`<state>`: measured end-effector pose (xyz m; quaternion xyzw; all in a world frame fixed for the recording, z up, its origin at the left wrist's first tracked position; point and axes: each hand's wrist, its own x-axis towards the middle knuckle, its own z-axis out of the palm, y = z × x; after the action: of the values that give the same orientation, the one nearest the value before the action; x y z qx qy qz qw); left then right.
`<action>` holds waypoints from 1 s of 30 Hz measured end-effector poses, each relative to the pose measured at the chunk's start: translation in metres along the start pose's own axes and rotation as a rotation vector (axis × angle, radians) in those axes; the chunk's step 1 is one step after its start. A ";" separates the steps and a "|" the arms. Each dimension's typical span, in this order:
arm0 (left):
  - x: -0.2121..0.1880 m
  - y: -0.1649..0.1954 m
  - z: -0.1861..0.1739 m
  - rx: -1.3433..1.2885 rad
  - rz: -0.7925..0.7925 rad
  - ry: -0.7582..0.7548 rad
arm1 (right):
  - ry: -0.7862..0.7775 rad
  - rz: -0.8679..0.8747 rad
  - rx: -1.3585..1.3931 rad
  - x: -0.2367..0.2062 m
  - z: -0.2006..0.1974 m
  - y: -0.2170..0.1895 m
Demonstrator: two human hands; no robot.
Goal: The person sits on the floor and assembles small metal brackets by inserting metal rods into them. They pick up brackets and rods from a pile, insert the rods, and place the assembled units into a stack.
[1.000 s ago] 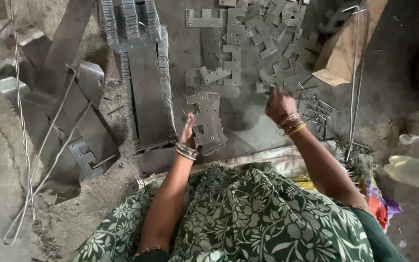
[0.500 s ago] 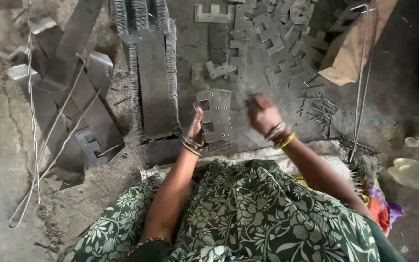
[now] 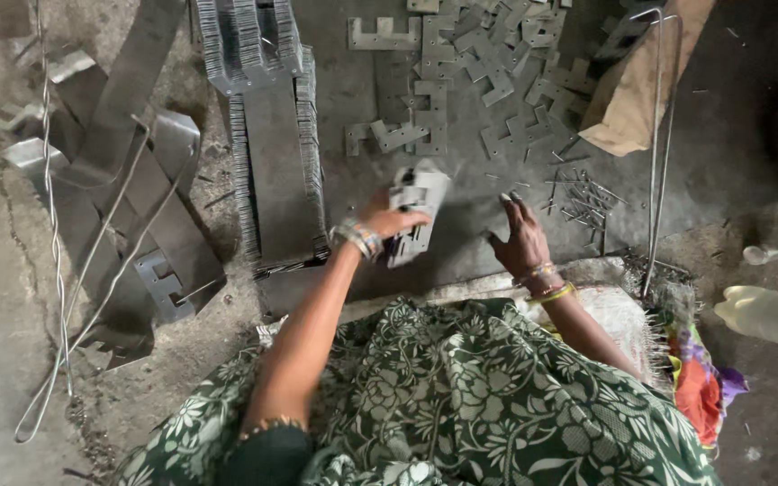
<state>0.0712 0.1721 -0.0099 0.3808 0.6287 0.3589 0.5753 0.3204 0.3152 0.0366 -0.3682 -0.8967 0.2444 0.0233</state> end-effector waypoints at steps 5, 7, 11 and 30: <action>0.039 0.043 0.023 0.914 0.041 -0.119 | 0.228 -0.329 0.242 -0.015 0.019 -0.019; 0.052 0.046 0.038 1.173 0.048 -0.197 | 0.156 -0.283 0.259 -0.016 0.028 -0.025; 0.055 0.036 0.051 1.139 0.082 -0.118 | 0.011 -0.238 0.327 -0.009 0.044 -0.032; -0.093 0.150 -0.066 -1.545 0.814 0.017 | 0.003 -0.462 0.090 0.026 0.054 -0.036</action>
<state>0.0201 0.1565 0.1708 0.0762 0.0288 0.8652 0.4947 0.2660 0.2887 0.0021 -0.1524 -0.9453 0.2718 0.0965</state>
